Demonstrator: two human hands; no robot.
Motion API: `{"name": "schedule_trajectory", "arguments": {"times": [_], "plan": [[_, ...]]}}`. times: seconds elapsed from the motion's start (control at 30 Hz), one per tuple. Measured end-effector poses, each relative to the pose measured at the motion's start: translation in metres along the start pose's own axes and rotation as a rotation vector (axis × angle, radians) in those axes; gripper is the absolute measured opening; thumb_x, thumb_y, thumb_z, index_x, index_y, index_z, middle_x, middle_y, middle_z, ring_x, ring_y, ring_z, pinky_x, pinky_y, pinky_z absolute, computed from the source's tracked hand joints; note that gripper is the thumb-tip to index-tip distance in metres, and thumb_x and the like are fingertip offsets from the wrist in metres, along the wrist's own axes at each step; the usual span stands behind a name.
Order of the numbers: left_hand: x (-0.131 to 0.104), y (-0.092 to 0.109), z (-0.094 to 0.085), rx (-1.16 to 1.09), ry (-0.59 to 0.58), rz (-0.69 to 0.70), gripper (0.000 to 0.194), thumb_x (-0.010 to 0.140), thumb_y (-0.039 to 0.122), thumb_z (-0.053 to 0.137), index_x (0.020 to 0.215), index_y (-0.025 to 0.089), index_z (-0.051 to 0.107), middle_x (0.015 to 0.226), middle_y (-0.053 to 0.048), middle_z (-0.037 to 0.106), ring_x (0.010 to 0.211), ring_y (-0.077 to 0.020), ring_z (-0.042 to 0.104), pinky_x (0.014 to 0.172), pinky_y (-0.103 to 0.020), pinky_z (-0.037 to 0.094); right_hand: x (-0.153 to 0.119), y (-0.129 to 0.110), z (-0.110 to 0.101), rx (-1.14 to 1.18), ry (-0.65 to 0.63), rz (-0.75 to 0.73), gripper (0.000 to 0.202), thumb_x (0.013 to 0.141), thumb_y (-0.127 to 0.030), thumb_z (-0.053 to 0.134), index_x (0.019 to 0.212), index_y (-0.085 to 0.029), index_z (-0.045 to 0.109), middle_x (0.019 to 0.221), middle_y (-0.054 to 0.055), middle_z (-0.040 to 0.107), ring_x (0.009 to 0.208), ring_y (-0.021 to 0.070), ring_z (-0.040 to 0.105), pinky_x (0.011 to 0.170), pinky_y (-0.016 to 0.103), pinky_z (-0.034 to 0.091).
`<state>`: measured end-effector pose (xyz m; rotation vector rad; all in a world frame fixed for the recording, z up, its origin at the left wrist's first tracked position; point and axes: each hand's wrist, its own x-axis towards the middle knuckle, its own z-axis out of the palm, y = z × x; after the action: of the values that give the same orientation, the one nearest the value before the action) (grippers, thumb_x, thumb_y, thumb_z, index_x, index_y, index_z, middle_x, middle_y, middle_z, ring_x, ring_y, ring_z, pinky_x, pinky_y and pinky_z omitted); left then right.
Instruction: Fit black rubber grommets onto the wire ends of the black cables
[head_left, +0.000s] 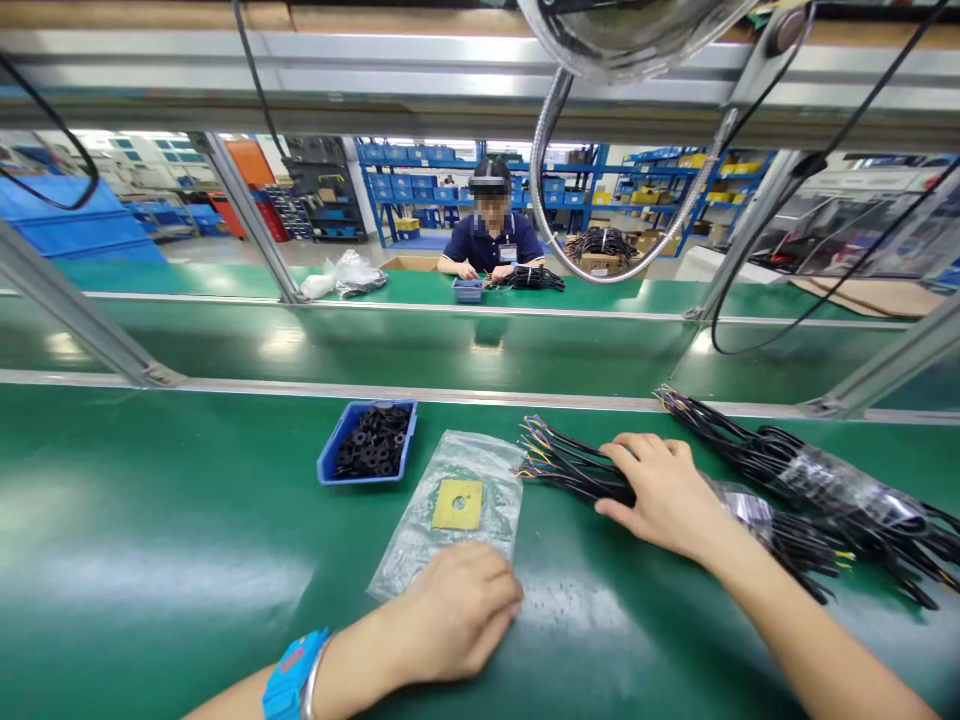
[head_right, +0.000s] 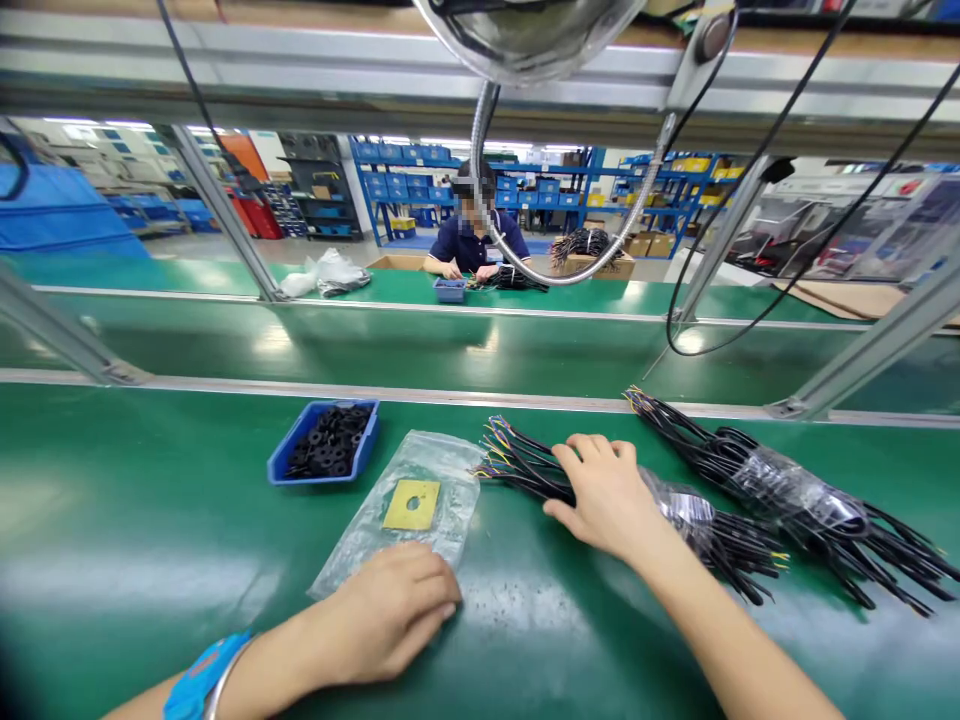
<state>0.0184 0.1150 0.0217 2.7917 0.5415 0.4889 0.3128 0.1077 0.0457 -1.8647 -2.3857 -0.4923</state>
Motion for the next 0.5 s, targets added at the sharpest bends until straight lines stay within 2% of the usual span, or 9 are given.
{"name": "schedule_trajectory", "arguments": {"times": [0.07,0.13,0.2,0.23,0.3,0.43,0.5], "plan": [[0.0,-0.02,-0.013,0.021,0.084,-0.066,0.019,0.087,0.02,0.046,0.088,0.02,0.065,0.078,-0.004,0.068,0.072,-0.0175,0.061,0.068,-0.029,0.048,0.007,-0.023,0.005,-0.009,0.014,-0.049,0.014,0.088,-0.031,0.055,0.089,-0.019,0.063,0.088,0.007,0.062,0.084,0.0228,0.054,0.072,0.034,0.035],[-0.002,-0.048,-0.029,0.073,0.215,-0.207,0.022,0.089,0.022,0.045,0.09,0.02,0.067,0.085,-0.006,0.071,0.08,-0.0191,0.063,0.075,-0.032,0.05,0.013,-0.042,0.016,-0.032,0.017,-0.078,0.012,0.086,-0.018,0.056,0.075,-0.018,0.061,0.075,0.006,0.059,0.075,0.0211,0.053,0.067,0.032,0.033],[-0.006,-0.077,-0.042,0.167,0.337,-0.399,0.026,0.089,0.025,0.044,0.094,0.02,0.068,0.093,-0.008,0.072,0.088,-0.0222,0.064,0.082,-0.036,0.051,0.017,-0.054,0.028,-0.066,0.033,-0.067,0.012,0.081,-0.007,0.055,0.076,-0.016,0.06,0.074,0.007,0.058,0.073,0.022,0.052,0.064,0.032,0.031],[-0.008,-0.09,-0.047,0.218,0.362,-0.476,0.026,0.088,0.025,0.044,0.093,0.02,0.069,0.094,-0.008,0.072,0.089,-0.0238,0.064,0.083,-0.039,0.05,0.017,-0.057,0.033,-0.081,0.044,-0.058,0.015,0.08,-0.003,0.053,0.077,-0.016,0.06,0.075,0.008,0.057,0.073,0.0224,0.052,0.064,0.033,0.031],[-0.012,-0.11,-0.052,0.251,0.38,-0.542,0.026,0.086,0.026,0.045,0.095,0.02,0.069,0.098,-0.009,0.071,0.092,-0.0258,0.064,0.086,-0.041,0.05,0.018,-0.058,0.039,-0.1,0.066,-0.05,0.019,0.08,0.0,0.05,0.076,-0.016,0.059,0.075,0.008,0.057,0.073,0.0224,0.051,0.063,0.033,0.03],[-0.017,-0.126,-0.05,0.289,0.462,-0.632,0.033,0.088,0.028,0.041,0.112,0.02,0.062,0.115,-0.01,0.063,0.107,-0.0248,0.059,0.094,-0.038,0.046,0.015,-0.05,0.04,-0.114,0.112,-0.047,0.018,0.083,-0.003,0.049,0.077,-0.017,0.058,0.073,0.006,0.055,0.071,0.021,0.049,0.065,0.033,0.029],[-0.017,-0.129,-0.05,0.304,0.489,-0.68,0.035,0.089,0.029,0.039,0.115,0.018,0.06,0.115,-0.011,0.063,0.106,-0.0254,0.059,0.094,-0.038,0.046,0.012,-0.046,0.038,-0.119,0.132,-0.044,0.018,0.085,-0.005,0.048,0.079,-0.018,0.059,0.071,0.005,0.054,0.068,0.0199,0.048,0.066,0.033,0.029]]}}
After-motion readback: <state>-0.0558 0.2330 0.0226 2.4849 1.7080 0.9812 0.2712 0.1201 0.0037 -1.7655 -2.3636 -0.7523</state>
